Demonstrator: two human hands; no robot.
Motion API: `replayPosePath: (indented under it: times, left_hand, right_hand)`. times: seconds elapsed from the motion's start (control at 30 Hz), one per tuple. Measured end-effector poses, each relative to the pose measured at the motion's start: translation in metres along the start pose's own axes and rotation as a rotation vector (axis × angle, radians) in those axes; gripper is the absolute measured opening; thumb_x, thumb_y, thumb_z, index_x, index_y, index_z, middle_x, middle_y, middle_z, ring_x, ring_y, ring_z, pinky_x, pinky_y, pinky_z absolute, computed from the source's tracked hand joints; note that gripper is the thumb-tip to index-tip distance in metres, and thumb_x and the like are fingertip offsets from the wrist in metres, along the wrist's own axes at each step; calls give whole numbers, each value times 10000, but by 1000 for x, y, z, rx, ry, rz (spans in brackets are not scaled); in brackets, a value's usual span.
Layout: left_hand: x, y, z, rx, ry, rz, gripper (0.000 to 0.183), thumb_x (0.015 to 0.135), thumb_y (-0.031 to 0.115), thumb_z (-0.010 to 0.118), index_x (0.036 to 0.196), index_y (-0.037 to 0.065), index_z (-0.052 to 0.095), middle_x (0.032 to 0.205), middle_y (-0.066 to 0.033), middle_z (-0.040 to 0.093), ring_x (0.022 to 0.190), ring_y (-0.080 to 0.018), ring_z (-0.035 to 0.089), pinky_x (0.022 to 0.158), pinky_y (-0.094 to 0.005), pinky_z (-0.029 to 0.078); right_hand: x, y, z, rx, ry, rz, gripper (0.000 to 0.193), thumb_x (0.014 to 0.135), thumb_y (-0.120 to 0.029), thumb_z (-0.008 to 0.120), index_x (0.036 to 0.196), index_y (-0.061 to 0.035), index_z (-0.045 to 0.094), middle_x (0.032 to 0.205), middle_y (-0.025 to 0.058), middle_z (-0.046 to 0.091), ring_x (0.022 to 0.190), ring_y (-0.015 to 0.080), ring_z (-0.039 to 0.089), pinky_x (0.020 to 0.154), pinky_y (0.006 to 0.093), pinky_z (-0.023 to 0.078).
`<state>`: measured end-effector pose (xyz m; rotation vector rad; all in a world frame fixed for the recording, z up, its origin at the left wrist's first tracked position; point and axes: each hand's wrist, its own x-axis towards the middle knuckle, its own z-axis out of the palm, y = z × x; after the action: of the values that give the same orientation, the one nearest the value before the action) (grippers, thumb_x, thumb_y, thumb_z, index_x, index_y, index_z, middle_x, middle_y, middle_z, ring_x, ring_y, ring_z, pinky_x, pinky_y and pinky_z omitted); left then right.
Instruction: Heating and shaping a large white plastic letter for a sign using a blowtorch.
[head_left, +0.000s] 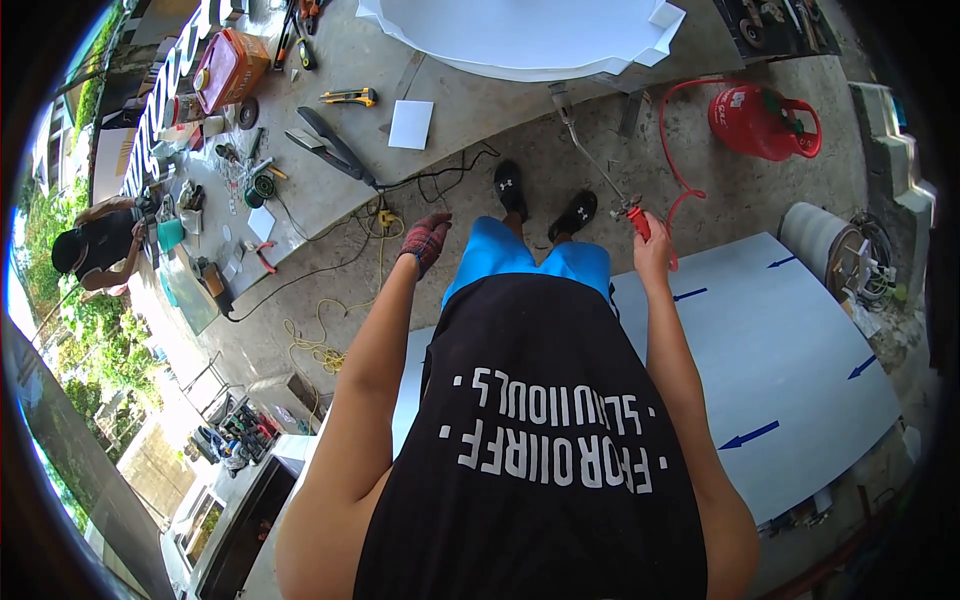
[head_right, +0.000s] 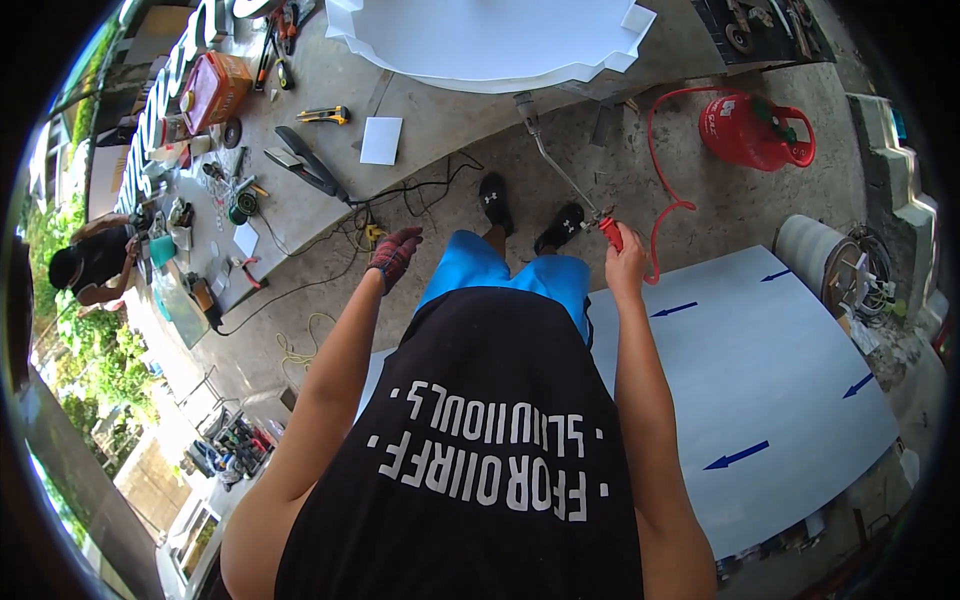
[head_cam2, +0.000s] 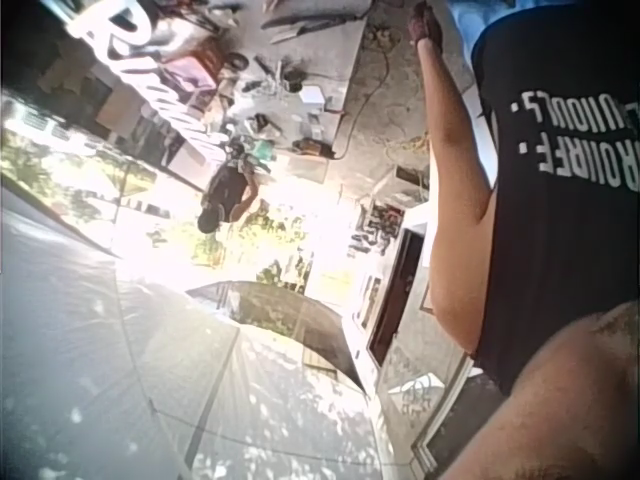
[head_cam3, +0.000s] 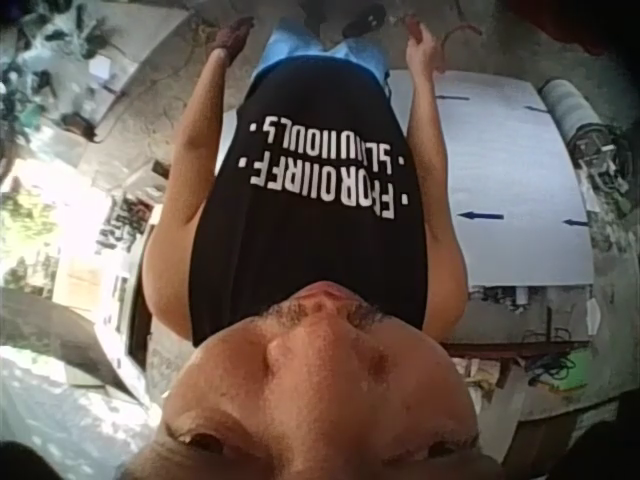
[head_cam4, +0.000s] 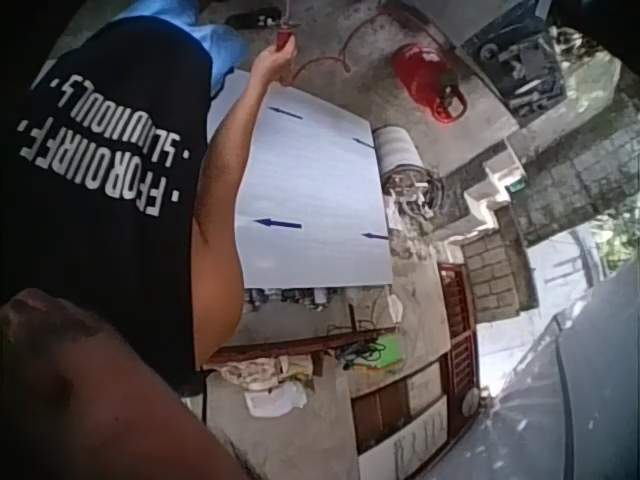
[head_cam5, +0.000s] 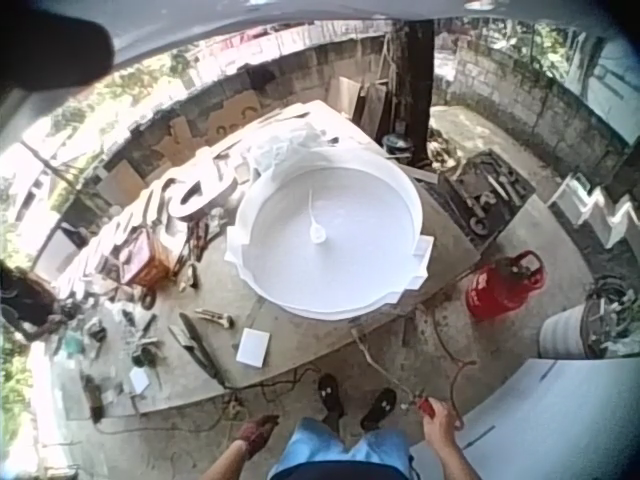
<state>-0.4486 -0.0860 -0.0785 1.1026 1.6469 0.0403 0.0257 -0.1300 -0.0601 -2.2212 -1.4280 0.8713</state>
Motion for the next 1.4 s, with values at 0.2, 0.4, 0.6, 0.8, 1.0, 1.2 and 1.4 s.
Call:
replayPosePath:
  times: [0.2,0.4,0.6,0.8,1.0,1.2,1.4]
  left_hand:
    - [5,-5,0,-17,1,6,340,998,235,572,1289,86,665,1308,-170,663,1269,-337,587,1070,-400,446]
    - [6,-8,-2,-41,-8,13,339,999,220,572,1295,82,662,1306,-164,666,1264,-332,593,1071,-394,446]
    - [-2,10,-7,66,-21,38,355,1014,223,552,1316,59,639,1299,-168,669,1238,-303,609,1052,-381,453]
    - [-13,117,35,196,-235,116,449,1011,383,562,1299,45,636,1275,-191,669,1238,-331,607,1049,-399,456]
    - [0,186,122,218,-497,187,512,981,480,573,1245,53,675,1199,-183,696,1180,-321,634,1011,-398,474]
    - [-1,191,135,95,-495,111,485,970,465,584,1174,44,711,1124,-167,713,1071,-299,670,926,-404,502]
    - [4,181,138,143,-456,141,471,965,434,593,1189,35,702,1114,-177,720,1059,-312,677,923,-408,505]
  right_hand:
    - [-8,-13,5,-24,-9,6,448,837,-13,634,1283,7,611,1177,243,658,1100,424,622,979,456,478]
    - [-15,-21,17,5,16,11,442,837,-12,636,1278,8,611,1169,246,656,1092,431,622,968,458,485]
    - [-21,-19,28,27,24,9,458,829,-19,652,1285,-25,612,1189,201,646,1114,416,612,957,492,473]
    - [-30,-32,31,31,6,39,458,822,-11,640,1279,3,614,1190,244,649,1119,433,609,977,469,478]
    - [-41,-41,43,16,56,36,476,821,-24,637,1297,-30,606,1176,198,645,1106,414,614,961,503,452]
    - [-47,-49,52,12,59,94,482,821,-21,641,1301,-38,604,1185,186,640,1122,405,607,945,506,452]
    - [-53,-45,59,47,51,83,488,826,-25,640,1312,-47,596,1191,175,633,1135,403,597,944,514,443]
